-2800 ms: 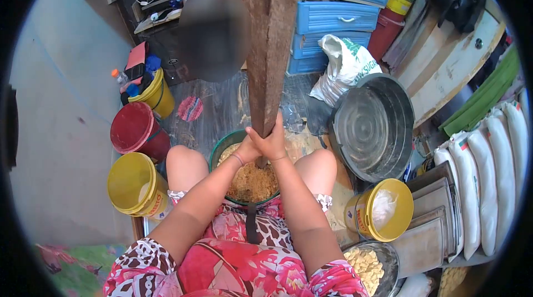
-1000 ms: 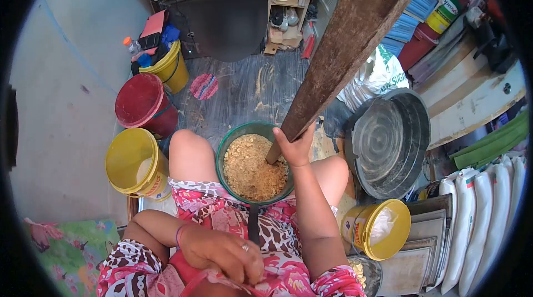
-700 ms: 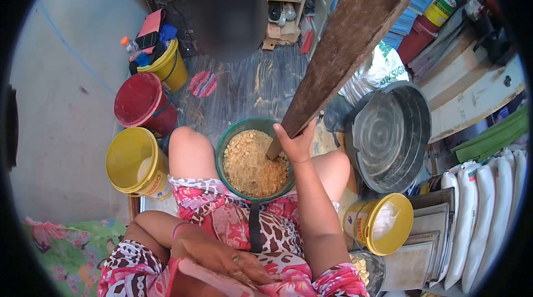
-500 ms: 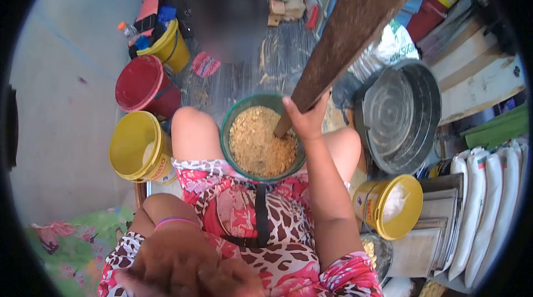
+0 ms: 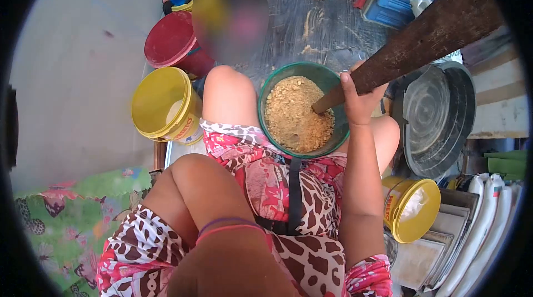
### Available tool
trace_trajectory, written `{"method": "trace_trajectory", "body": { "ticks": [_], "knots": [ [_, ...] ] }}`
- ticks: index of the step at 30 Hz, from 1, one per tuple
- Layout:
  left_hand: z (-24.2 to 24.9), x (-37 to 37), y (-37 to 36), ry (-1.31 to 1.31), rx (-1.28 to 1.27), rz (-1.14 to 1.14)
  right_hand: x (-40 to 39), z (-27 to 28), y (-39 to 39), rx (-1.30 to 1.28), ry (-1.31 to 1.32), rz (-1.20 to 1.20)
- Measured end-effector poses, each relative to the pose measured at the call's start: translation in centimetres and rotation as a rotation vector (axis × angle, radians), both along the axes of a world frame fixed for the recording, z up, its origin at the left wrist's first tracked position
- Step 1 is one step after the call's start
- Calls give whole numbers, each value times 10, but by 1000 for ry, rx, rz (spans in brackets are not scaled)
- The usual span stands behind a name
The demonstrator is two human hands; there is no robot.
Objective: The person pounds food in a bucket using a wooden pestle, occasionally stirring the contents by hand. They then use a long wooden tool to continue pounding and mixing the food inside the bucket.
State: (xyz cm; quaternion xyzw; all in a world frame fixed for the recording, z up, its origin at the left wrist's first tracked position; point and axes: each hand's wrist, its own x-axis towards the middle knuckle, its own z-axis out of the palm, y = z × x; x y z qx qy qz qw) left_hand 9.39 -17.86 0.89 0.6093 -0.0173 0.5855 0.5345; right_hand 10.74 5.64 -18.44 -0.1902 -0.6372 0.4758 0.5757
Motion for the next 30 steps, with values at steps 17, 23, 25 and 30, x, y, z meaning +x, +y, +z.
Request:
{"method": "trace_trajectory", "body": {
  "ticks": [17,23,25,30],
  "knots": [
    [-8,-2,-13,-141,-180,-187,-6,-1,3,102,-90,-129],
    [-26,2,-6,-264,22,-157,-9,16,-7,145,-70,-65],
    [-3,-23,11,-338,-269,-536,-11,22,-10,150,-67,-86],
    [-36,-31,4,-53,-20,-459,-9,7,-12,25,-127,21]
  ]
}}
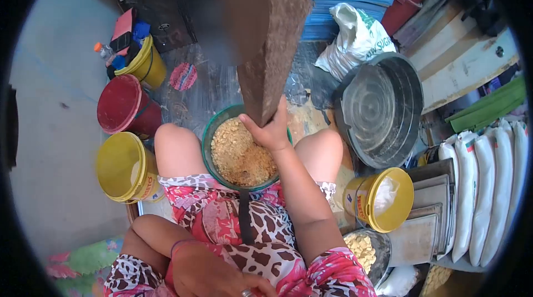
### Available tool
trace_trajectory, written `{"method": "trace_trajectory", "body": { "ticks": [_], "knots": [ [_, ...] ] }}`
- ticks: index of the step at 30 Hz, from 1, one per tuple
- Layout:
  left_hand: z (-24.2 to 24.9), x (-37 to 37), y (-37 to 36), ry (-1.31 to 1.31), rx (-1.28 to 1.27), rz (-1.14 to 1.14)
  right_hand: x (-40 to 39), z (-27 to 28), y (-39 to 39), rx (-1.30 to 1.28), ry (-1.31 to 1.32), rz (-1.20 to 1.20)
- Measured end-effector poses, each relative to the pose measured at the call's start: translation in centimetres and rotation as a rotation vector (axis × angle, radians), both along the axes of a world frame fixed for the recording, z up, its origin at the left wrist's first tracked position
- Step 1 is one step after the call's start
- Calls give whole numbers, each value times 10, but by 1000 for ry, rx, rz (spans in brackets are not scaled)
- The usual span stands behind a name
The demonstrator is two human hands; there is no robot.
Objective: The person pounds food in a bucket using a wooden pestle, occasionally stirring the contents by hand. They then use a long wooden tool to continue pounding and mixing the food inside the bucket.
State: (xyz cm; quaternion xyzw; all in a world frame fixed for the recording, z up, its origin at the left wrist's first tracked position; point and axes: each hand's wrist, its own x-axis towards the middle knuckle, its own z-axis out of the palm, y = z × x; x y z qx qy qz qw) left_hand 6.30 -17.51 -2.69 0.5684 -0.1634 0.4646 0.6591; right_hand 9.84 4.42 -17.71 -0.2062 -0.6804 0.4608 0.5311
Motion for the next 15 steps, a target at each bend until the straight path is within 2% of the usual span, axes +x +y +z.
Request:
{"method": "trace_trajectory", "body": {
  "ticks": [2,3,4,6,7,8,9,11,12,14,15],
  "knots": [
    [5,-13,14,205,467,-52,1,-11,3,-42,8,-18],
    [-18,-12,7,149,524,-28,1,-18,2,-35,31,-40],
    [-22,-20,15,152,535,-21,3,-22,2,-24,32,-34],
    [-26,-47,38,363,392,112,5,-30,5,43,60,-25],
    [-48,-62,44,512,227,304,3,-42,7,130,121,-80],
    [-69,-73,47,676,0,594,7,-41,4,137,124,-74],
    [-76,-79,55,865,-250,831,11,-36,3,59,128,-28],
    [-117,-99,77,1071,-135,1167,13,-16,-6,-50,176,12],
    [-134,-108,85,1069,-119,1180,13,5,-6,-34,185,17],
    [-162,-122,99,1174,-6,1302,21,59,-2,192,171,-39],
    [-172,-127,106,1173,2,1299,29,103,-5,183,183,18]
  ]
}}
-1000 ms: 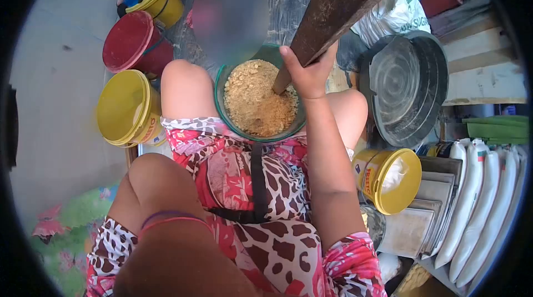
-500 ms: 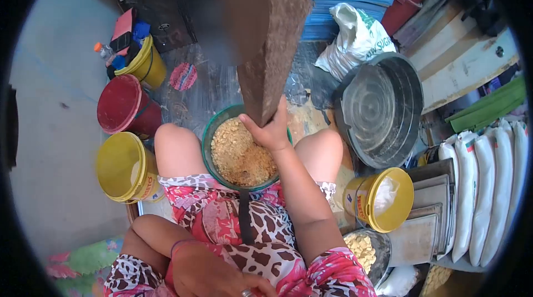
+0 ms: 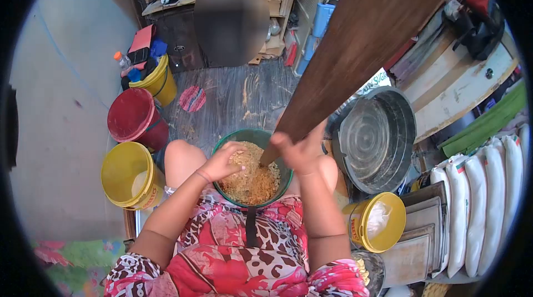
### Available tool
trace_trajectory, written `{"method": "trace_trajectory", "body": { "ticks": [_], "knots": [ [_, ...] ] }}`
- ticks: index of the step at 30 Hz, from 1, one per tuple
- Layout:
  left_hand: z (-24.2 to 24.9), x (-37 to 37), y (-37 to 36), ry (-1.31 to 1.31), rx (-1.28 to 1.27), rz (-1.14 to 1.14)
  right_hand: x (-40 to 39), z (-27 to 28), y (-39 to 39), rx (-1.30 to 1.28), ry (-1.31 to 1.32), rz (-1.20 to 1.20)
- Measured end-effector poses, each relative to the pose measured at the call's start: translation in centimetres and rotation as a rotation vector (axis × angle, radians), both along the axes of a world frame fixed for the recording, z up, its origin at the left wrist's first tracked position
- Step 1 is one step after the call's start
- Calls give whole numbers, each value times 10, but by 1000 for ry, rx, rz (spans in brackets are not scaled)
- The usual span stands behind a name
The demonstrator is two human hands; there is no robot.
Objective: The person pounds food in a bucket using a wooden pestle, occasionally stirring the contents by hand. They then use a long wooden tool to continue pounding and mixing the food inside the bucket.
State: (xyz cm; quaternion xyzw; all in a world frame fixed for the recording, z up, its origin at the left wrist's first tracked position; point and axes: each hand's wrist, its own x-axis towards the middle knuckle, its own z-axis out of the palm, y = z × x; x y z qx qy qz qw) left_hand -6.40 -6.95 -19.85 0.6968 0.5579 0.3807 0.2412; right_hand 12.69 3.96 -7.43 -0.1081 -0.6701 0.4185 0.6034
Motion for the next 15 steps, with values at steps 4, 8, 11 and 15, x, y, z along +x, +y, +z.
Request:
{"method": "trace_trajectory", "body": {
  "ticks": [4,8,11,15],
  "knots": [
    [7,-8,28,-186,-47,123,18,187,2,279,-135,-151],
    [37,-13,45,-181,10,267,22,304,6,531,-68,-137],
    [7,-22,49,-164,-41,371,17,303,3,565,-50,-193],
    [-43,-21,32,-153,-94,419,10,133,1,161,-226,-579]
  ]
}}
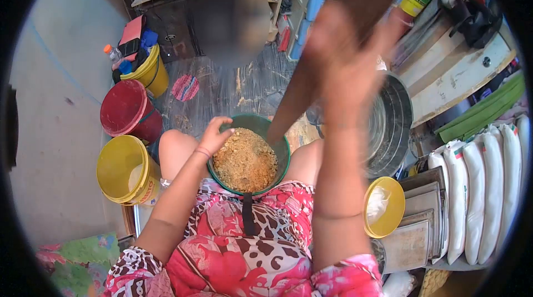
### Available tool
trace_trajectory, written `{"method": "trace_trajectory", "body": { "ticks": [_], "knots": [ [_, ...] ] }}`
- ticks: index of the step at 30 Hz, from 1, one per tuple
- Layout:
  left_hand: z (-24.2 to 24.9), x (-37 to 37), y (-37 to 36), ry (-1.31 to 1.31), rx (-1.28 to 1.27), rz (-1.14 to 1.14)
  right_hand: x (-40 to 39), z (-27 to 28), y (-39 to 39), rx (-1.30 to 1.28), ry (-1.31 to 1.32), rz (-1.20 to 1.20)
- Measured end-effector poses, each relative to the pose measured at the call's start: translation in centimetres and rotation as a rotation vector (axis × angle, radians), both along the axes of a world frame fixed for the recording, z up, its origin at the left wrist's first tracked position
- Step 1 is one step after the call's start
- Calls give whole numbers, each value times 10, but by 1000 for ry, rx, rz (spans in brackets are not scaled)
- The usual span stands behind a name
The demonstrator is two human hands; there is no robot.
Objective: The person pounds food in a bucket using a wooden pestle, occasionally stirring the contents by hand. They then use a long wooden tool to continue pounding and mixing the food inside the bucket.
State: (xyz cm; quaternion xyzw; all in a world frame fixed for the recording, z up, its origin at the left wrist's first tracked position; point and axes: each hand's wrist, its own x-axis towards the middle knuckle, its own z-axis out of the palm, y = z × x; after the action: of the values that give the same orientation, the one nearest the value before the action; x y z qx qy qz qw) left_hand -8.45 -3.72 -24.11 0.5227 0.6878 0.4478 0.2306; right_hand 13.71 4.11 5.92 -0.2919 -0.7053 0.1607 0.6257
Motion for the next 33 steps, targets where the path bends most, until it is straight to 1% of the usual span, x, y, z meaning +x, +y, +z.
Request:
{"method": "trace_trajectory", "body": {
  "ticks": [1,2,3,4,5,6,7,8,9,10,11,13,14,16,18,20,21,22,23,24,25,26,27,28,29,32,33],
  "knots": [
    [-14,1,-6,0,8,6,-11,-89,7,39,-79,-68],
    [-27,1,-11,129,-67,80,-34,-229,39,51,-121,-192],
    [-39,0,-16,258,-144,160,-37,-263,0,-186,41,81],
    [-51,0,-23,263,-134,177,-33,-306,3,-516,82,235],
    [-62,-2,-30,363,-193,178,-33,-305,4,-503,89,252],
    [-59,-4,-36,461,-264,170,-33,-304,0,-462,114,311],
    [-58,-5,-38,465,-264,171,-31,-304,-3,-422,136,362],
    [-57,-3,-39,426,-320,137,-29,-304,-5,-419,133,363],
    [-55,-1,-40,383,-375,103,-27,-302,-8,-357,86,295],
    [-59,-2,-42,374,-371,111,-28,-291,-12,-291,37,229],
    [-64,-3,-40,363,-333,114,-29,-276,-11,-280,26,245],
    [-67,-4,-45,351,-308,123,-32,-225,-22,-10,235,337],
    [-65,-3,-45,346,-304,115,-30,-215,-23,-15,238,335],
    [-63,-5,-45,349,-290,91,-22,-191,-20,-25,288,425],
    [-63,-7,-42,292,-311,106,-15,-147,-17,75,251,368],
    [-65,-9,-40,274,-316,110,-8,-72,-21,127,212,291],
    [-66,-10,-41,270,-331,112,-11,-23,-32,80,221,204],
    [-65,-11,-39,271,-331,99,6,13,-17,18,248,318],
    [-65,-11,-40,249,-330,115,15,57,-8,82,184,395],
    [-66,-11,-40,227,-332,131,17,97,-12,84,138,492],
    [-74,-13,-39,242,-269,136,27,140,3,130,55,538],
    [-76,-14,-38,241,-278,125,21,173,4,119,55,528],
    [-76,-15,-37,233,-264,128,14,199,4,259,104,412],
    [-73,-13,-38,225,-255,129,9,206,5,392,151,293],
    [-69,-12,-39,226,-275,136,8,201,6,381,152,289],
    [-61,-11,-40,218,-299,140,0,191,5,322,-44,572],
    [-62,-12,-39,222,-302,150,-4,171,17,331,10,468]
  ]
}}
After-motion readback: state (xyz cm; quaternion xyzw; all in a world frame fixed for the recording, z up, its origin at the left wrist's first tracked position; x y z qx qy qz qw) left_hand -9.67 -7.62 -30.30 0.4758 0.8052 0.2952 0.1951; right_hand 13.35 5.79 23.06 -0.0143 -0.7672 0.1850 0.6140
